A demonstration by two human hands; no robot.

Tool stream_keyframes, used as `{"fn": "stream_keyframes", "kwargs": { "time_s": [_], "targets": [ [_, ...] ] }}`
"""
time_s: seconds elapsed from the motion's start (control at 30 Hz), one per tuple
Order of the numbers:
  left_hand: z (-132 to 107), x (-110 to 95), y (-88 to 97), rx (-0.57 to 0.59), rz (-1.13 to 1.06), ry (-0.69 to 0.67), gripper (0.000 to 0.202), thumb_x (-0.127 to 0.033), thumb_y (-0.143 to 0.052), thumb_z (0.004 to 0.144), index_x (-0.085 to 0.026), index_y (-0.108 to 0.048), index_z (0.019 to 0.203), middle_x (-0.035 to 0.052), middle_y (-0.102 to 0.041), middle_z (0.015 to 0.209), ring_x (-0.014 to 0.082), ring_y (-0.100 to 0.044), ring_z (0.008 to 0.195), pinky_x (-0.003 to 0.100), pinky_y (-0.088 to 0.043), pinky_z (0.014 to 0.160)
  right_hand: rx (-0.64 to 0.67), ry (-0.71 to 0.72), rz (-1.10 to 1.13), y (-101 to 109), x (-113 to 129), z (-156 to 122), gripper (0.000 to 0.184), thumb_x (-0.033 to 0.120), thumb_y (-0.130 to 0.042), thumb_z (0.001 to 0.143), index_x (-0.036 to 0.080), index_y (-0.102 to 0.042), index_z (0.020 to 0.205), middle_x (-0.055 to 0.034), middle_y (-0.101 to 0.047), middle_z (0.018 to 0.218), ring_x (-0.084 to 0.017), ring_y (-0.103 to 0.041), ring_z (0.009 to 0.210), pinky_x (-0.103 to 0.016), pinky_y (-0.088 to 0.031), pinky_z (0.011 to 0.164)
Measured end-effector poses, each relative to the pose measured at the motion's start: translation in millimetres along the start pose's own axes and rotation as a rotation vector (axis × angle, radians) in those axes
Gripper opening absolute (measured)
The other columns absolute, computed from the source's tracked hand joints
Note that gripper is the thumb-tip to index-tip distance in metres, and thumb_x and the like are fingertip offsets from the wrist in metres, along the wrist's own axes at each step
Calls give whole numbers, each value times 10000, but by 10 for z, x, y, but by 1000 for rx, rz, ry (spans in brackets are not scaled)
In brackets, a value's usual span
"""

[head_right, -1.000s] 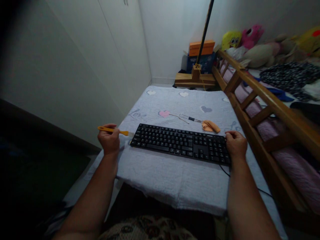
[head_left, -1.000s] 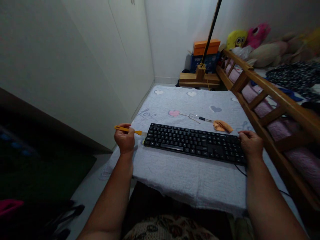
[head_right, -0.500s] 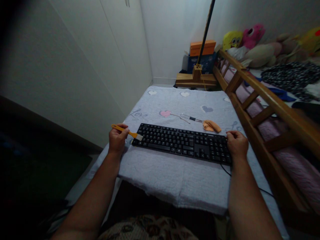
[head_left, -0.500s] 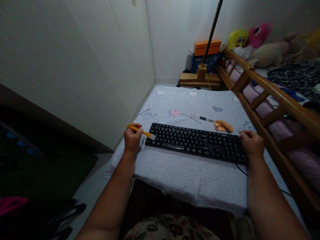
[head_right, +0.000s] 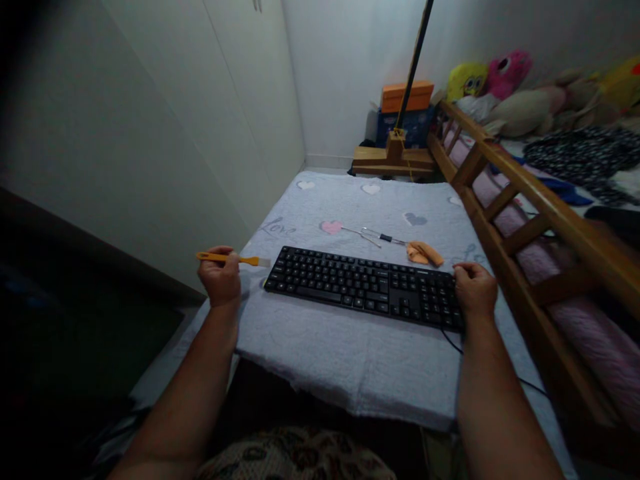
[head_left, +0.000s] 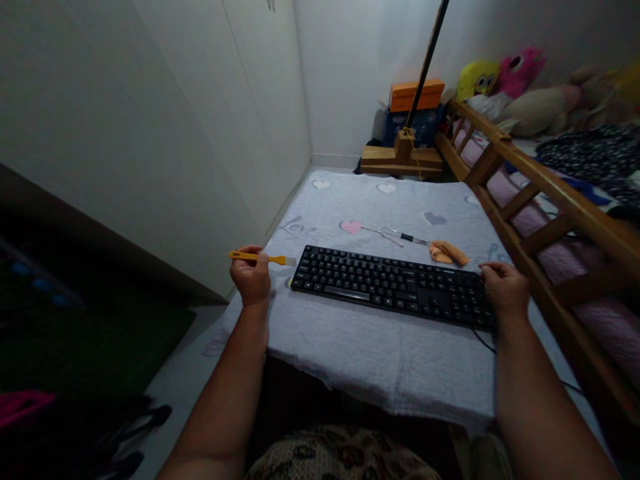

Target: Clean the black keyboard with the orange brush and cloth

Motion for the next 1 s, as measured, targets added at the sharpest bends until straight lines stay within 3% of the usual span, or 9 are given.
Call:
{"fn": "stream_keyframes", "kwargs": {
  "time_s": [0.17,0.27,0.4,0.53,0.7,0.8,0.9,1.0],
  "targets": [
    [-107,-20,-194,256,-172,180,304,-389,-773,684,-198,-597,841,-60,-534,615,86,-449,498,210,-351,503,-13,-26,-5,9,28,-6,235,399,-608,670,228,-736,770,-66,-716,756,-303,-689,807,-440,-526,828],
    [-167,-78,-255,371,-172,194,306,-396,-793,669,-198,-608,812,-63,-512,584,86,-436,493,211,-347,498,-17,-50,-13,11,28,4,276,407,-600,634,220,-743,777,-52,-712,728,-285,-679,783,-432,-535,831],
    [-190,-78,-265,428,-123,173,283,-396,-779,676,-198,-620,802,-55,-520,596,98,-444,506,227,-364,502,-16,-50,-24,9,13,13,284,421,-595,643,222,-740,783,-59,-717,760,-295,-678,812,-459,-533,876],
    [-163,-28,-228,370,-14,117,229,-359,-737,671,-199,-631,796,-39,-549,643,120,-500,562,246,-411,550,-6,-42,-27,14,30,-4,248,406,-602,677,231,-738,786,-69,-721,765,-305,-689,825,-461,-532,873],
    [-78,-49,-62,72,142,-24,141,-277,-638,649,-202,-616,767,-27,-578,692,134,-545,621,267,-463,634,-19,-48,-37,27,61,-12,253,398,-601,649,223,-739,770,-58,-714,735,-287,-686,790,-438,-534,841],
    [-50,-64,0,-21,151,-71,116,-253,-626,666,-205,-600,768,-37,-558,692,126,-537,622,261,-465,650,-31,-34,-22,20,52,-2,278,423,-593,629,225,-733,765,-47,-712,715,-277,-674,774,-426,-533,821],
    [-52,-49,-20,13,55,-48,144,-281,-670,700,-204,-592,795,-42,-546,690,115,-525,609,243,-447,622,-35,-27,-16,11,29,4,278,427,-591,626,226,-725,762,-51,-716,730,-281,-678,785,-421,-528,811],
    [-91,-20,-115,155,-74,43,227,-352,-731,722,-205,-596,830,-55,-520,651,103,-483,550,227,-398,551,-17,-15,-18,5,14,0,231,416,-598,663,239,-713,756,-63,-711,756,-298,-689,803,-434,-525,810]
  ]
}}
Point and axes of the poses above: each hand's wrist, its own z-axis towards the middle knuckle, its own y-axis out of the back of the hand, x = y × z, the point moved 5 cm from there along z, towards the middle knuckle
